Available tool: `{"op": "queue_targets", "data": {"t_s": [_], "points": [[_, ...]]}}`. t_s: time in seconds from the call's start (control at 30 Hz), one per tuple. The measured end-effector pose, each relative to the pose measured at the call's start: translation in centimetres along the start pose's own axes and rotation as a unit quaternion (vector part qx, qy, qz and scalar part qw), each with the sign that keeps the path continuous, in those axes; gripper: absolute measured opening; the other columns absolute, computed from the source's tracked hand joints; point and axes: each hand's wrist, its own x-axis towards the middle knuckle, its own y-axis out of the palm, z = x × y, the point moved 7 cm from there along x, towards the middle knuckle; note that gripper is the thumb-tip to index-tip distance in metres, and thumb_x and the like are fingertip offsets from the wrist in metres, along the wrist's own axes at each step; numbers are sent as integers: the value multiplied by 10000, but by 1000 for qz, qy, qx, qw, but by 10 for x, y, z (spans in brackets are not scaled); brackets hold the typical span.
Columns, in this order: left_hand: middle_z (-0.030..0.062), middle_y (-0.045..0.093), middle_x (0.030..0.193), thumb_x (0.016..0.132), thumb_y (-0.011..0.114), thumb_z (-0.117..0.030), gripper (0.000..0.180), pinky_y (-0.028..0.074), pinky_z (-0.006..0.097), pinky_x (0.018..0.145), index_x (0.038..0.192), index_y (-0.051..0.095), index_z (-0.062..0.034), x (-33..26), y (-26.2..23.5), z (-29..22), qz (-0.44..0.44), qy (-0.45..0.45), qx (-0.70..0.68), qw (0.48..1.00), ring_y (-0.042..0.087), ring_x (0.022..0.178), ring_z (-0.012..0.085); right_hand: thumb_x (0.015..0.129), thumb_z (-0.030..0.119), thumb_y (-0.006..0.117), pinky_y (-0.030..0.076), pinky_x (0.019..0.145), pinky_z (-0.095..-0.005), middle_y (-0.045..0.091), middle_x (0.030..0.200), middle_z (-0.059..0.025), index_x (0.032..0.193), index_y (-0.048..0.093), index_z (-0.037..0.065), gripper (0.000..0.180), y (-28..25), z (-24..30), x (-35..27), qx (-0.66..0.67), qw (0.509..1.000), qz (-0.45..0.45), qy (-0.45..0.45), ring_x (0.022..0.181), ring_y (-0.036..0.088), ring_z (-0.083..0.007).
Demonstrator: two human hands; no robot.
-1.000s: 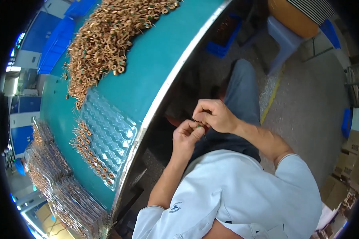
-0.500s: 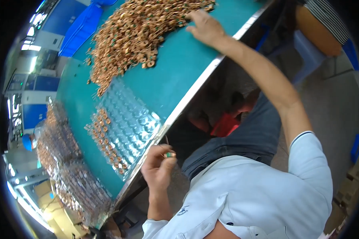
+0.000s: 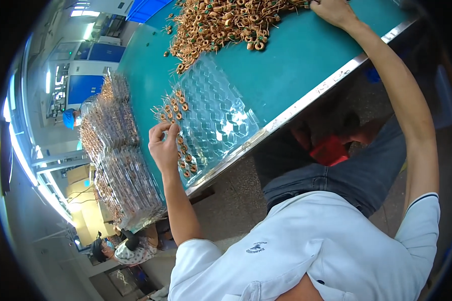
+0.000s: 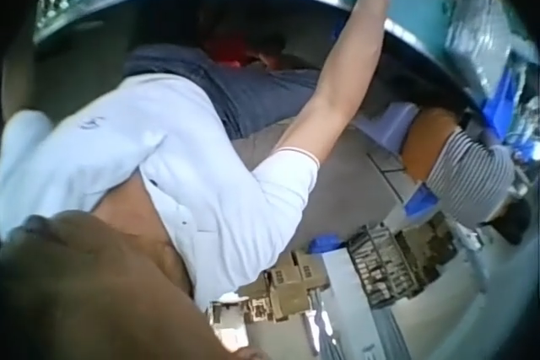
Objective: Manually assembling small electronic parts by sliding green rings onto copper coils and organizing them into a plastic sorting tray.
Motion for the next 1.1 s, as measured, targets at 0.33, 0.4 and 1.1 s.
{"op": "queue_targets", "data": {"t_s": [0.33, 0.4, 1.1], "points": [[185, 632, 1077, 786, 764, -206, 162, 440, 416, 923, 878, 762, -73, 11, 26, 27, 70, -8, 141, 988, 567, 1057, 316, 821, 173, 638, 507, 829, -426, 634, 892, -130, 946, 675, 74, 164, -19, -3, -23, -31, 989, 141, -41, 916, 626, -311], [185, 565, 1225, 823, 747, -205, 313, 389, 443, 980, 1100, 696, -68, 3, 26, 4, 64, -4, 222, 973, 490, 1166, 334, 836, 145, 633, 495, 785, -408, 613, 867, -106, 908, 661, 72, 107, -34, 0, -38, -16, 987, 154, -52, 868, 611, -285], [141, 558, 1322, 793, 727, -64, 358, 378, 438, 1037, 1147, 674, -80, -95, 98, -154, 144, 240, -29, 959, 493, 1249, 346, 811, 193, 697, 461, 865, -376, 606, 962, -45, 1040, 657, 95, 253, -37, 77, -44, -125, 931, 287, -189, 934, 572, -245]]}}
